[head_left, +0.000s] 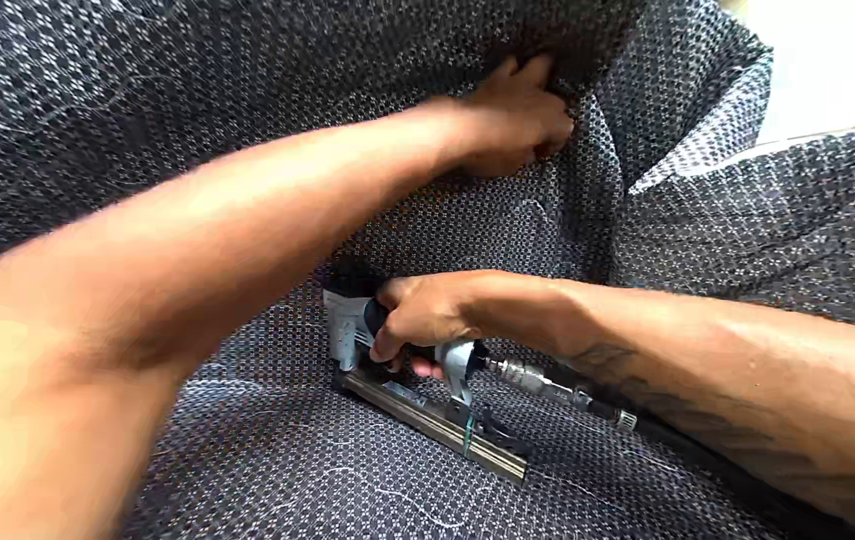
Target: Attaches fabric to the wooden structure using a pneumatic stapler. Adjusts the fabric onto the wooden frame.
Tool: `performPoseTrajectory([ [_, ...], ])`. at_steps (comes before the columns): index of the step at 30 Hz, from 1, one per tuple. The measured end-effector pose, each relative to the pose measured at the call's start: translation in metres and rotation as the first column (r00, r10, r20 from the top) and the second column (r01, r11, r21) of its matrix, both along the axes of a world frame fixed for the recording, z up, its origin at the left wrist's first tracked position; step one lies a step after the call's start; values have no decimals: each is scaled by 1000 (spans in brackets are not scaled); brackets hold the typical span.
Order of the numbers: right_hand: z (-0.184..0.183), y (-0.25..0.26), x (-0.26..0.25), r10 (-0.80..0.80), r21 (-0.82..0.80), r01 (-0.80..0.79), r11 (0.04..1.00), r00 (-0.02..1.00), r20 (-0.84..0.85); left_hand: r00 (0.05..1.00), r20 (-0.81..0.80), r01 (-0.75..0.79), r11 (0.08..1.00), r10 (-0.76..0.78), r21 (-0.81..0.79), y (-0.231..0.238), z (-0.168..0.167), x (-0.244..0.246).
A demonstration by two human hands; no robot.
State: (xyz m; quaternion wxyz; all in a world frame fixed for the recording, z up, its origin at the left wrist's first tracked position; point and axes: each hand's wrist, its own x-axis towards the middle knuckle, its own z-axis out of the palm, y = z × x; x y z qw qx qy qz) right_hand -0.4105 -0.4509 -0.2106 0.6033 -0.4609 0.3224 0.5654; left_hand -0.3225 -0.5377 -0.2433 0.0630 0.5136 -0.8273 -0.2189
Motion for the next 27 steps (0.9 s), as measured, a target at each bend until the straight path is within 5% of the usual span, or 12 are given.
performPoseTrajectory([
  [2,4,4,3,44,-35,-43,998,998,37,976,-187,106,993,-114,-52,15,-4,23],
  [6,16,-16,-7,179,-276,-101,956,945,273,989,-72,142,945,-127,295,125,103,77],
  [8,18,-39,-12,337,-410,-194,891,888,314,999,-16,45,812,-45,582,201,155,94],
  [11,29,-70,-25,560,-652,-278,705,782,272,994,5,-52,439,108,897,295,207,95],
  [13,36,-81,-39,639,-752,-297,588,741,207,986,1,-68,401,165,914,339,223,81],
  [16,47,-80,-63,641,-814,-270,515,751,156,960,157,-278,776,230,566,394,222,52],
  [18,62,-71,-74,625,-838,-248,486,769,135,921,219,-368,904,322,218,411,212,34],
  [24,97,-39,-104,690,-967,-124,220,721,65,861,49,-474,834,506,-282,385,194,-48],
  [27,149,11,-108,701,-952,51,302,664,258,859,-238,-511,753,453,-415,406,192,-66],
])
